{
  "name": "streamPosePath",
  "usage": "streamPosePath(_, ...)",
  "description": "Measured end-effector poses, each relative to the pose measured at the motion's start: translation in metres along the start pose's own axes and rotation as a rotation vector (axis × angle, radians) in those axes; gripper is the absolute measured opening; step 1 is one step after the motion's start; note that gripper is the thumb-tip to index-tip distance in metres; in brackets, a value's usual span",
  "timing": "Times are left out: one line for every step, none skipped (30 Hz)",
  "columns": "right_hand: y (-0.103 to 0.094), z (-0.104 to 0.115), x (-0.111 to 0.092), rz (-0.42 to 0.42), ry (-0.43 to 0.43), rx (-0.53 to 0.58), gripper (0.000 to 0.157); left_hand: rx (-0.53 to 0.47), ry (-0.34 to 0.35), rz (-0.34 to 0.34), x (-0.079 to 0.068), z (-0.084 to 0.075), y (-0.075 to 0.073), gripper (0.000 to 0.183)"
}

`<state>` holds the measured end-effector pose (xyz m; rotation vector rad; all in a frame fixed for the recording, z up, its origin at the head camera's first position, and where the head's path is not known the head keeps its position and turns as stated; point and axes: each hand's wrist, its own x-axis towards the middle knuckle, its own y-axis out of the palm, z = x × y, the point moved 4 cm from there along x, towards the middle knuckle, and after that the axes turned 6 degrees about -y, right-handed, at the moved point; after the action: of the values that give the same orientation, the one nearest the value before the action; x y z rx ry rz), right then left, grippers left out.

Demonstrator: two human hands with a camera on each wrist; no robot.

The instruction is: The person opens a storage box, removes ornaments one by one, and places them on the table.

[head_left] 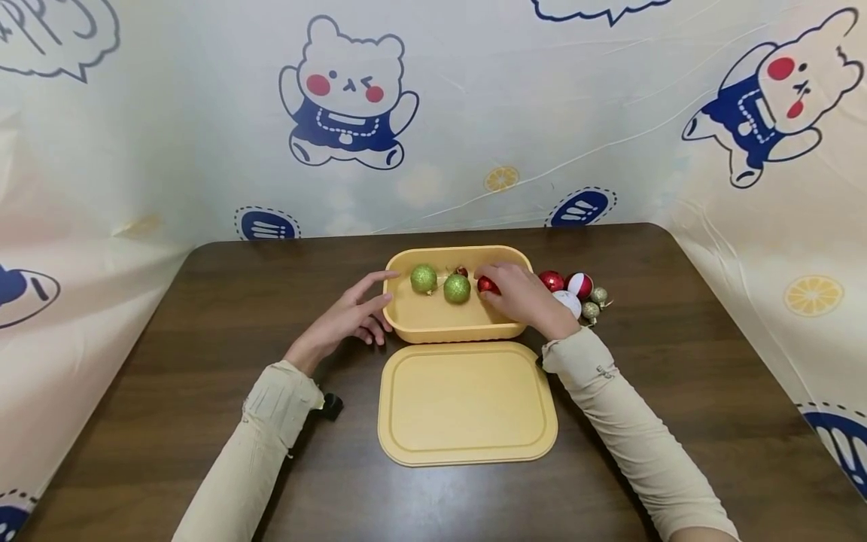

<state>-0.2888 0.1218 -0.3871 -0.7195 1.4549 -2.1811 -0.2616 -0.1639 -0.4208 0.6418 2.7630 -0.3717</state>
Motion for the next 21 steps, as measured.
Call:
streamPosePath(0.000, 0.000, 0.000, 0.000, 0.002, 0.004, 0.031, 0.001, 0.000, 0.000, 0.000, 0.000, 0.000, 0.050)
streamPosePath(0.001, 0.000, 0.000, 0.000, 0.003, 0.004, 0.031, 0.004, -0.001, -0.001, 0.000, 0.000, 0.000, 0.050)
streamPosePath(0.001, 0.000, 0.000, -0.001, 0.004, 0.006, 0.032, 0.005, -0.001, -0.002, 0.000, 0.000, -0.001, 0.050)
streamPosePath(0.001, 0.000, 0.000, -0.002, 0.005, 0.007, 0.032, 0.008, -0.001, -0.003, 0.000, 0.000, -0.001, 0.050)
streamPosePath(0.002, 0.001, 0.000, -0.004, 0.005, 0.008, 0.032, 0.011, -0.002, -0.005, 0.000, 0.000, -0.002, 0.050)
streamPosePath(0.002, 0.001, 0.000, -0.004, 0.007, 0.011, 0.032, 0.012, -0.004, -0.007, -0.001, 0.000, -0.002, 0.049)
streamPosePath(0.002, 0.001, 0.000, -0.004, 0.008, 0.012, 0.032, 0.012, -0.005, -0.009, -0.001, 0.000, -0.003, 0.049)
streamPosePath(0.003, 0.001, 0.000, -0.003, 0.008, 0.015, 0.032, 0.016, -0.006, -0.009, -0.001, 0.001, -0.003, 0.049)
streamPosePath(0.003, 0.002, 0.000, -0.003, 0.009, 0.019, 0.032, 0.017, -0.008, -0.009, -0.001, 0.001, -0.003, 0.049)
streamPosePath(0.003, 0.002, -0.001, -0.002, 0.010, 0.023, 0.032, 0.019, -0.010, -0.009, -0.001, 0.001, -0.003, 0.049)
streamPosePath(0.003, 0.002, -0.001, -0.001, 0.011, 0.027, 0.032, 0.021, -0.010, -0.008, -0.001, 0.001, -0.003, 0.049)
streamPosePath(0.003, 0.002, -0.001, 0.000, 0.013, 0.032, 0.032, 0.023, -0.011, -0.007, -0.001, 0.002, -0.003, 0.049)
streamPosePath(0.004, 0.001, -0.002, 0.003, 0.011, 0.038, 0.032, 0.025, -0.012, -0.007, -0.001, 0.002, -0.003, 0.049)
streamPosePath(0.003, 0.001, -0.002, 0.008, 0.008, 0.045, 0.032, 0.026, -0.013, -0.006, -0.001, 0.003, -0.003, 0.049)
streamPosePath(0.003, 0.000, -0.002, 0.014, 0.007, 0.055, 0.032, 0.024, -0.014, -0.007, -0.001, 0.003, -0.003, 0.049)
streamPosePath(0.001, -0.001, -0.002, 0.019, 0.005, 0.076, 0.033, 0.023, -0.014, -0.008, -0.001, 0.003, -0.002, 0.048)
streamPosePath(-0.001, -0.003, -0.002, 0.022, 0.003, 0.099, 0.033, 0.021, -0.014, -0.009, -0.001, 0.002, -0.002, 0.048)
streamPosePath(-0.003, -0.004, -0.002, 0.023, -0.003, 0.128, 0.032, 0.020, -0.015, -0.010, -0.001, 0.002, -0.002, 0.047)
streamPosePath(-0.005, -0.006, -0.003, 0.022, -0.009, 0.159, 0.033, 0.021, -0.012, -0.009, -0.001, 0.001, -0.002, 0.047)
streamPosePath(-0.008, -0.007, -0.003, 0.020, -0.012, 0.186, 0.033, 0.022, -0.010, -0.008, 0.000, 0.000, -0.001, 0.047)
streamPosePath(-0.010, -0.009, -0.004, 0.016, -0.013, 0.214, 0.033, 0.023, -0.008, -0.008, 0.000, 0.000, -0.001, 0.047)
